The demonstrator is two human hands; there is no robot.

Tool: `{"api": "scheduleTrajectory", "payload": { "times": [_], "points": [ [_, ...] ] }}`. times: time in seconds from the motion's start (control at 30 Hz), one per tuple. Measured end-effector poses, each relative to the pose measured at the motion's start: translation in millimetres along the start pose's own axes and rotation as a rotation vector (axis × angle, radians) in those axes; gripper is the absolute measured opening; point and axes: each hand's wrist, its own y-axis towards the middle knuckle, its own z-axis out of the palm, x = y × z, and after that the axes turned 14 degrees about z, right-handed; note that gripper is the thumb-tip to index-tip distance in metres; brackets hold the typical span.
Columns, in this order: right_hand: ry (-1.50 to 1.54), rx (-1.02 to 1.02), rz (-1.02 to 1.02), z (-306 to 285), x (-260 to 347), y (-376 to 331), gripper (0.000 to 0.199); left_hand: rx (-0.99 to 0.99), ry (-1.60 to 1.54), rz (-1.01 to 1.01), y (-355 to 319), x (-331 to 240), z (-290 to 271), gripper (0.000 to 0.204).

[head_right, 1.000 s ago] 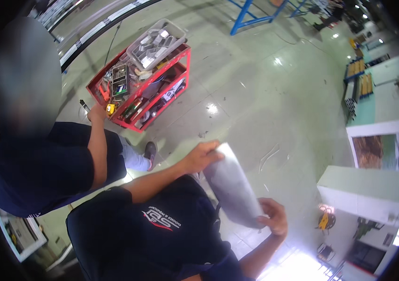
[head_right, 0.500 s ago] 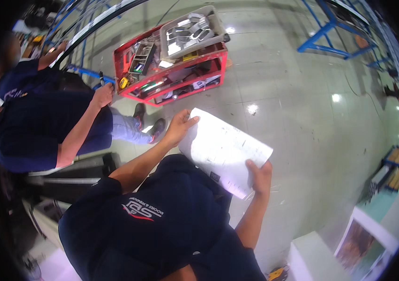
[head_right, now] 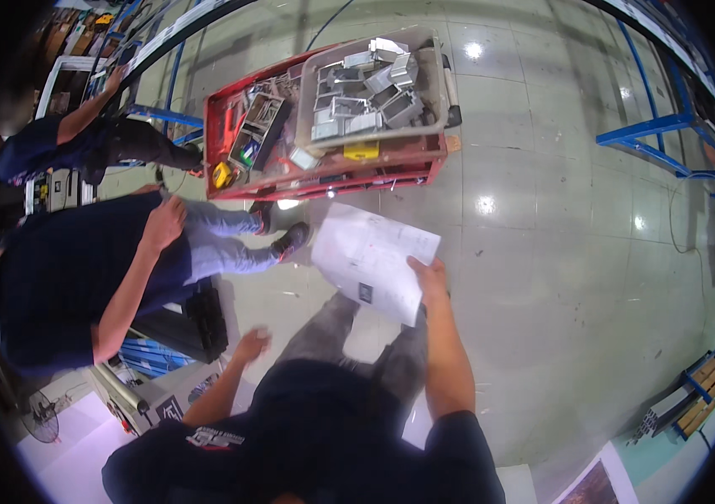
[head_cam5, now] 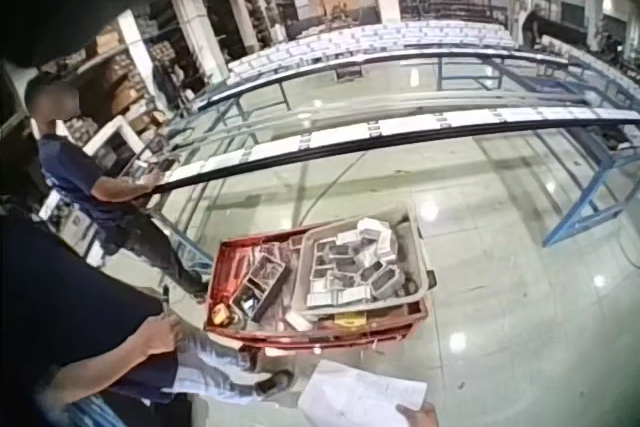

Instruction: Moving and aligning long metal pieces onto a fabrication rack and reviewing technical drawings with a colleague.

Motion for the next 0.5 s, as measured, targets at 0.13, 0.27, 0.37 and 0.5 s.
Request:
{"api": "scheduleTrajectory", "payload": {
  "times": [0.13,0.27,0.37,0.5],
  "points": [
    [0.043,0.018,0.060,62.1,25.7,132.3,0.030,0.178,0.345,0.023,-28.4,78.7,-55.9,0.052],
    [0.047,0.078,-0.066,92.2,32.0,237.1,0.026,0.066,-0.226,-0.468,-33.3,20.8,-55.6,0.035],
    [0.222,-0.058,-0.179,107.1,29.4,307.6,0.026,-0.013,-0.356,-0.414,-32.4,14.3,-66.0,0.033],
    [-0.071,-0.171,-0.234,137.9,46.0,326.8,0.028,0.004,-0.336,-0.443,-20.2,-3.5,-59.4,0.035]
  ]
}}
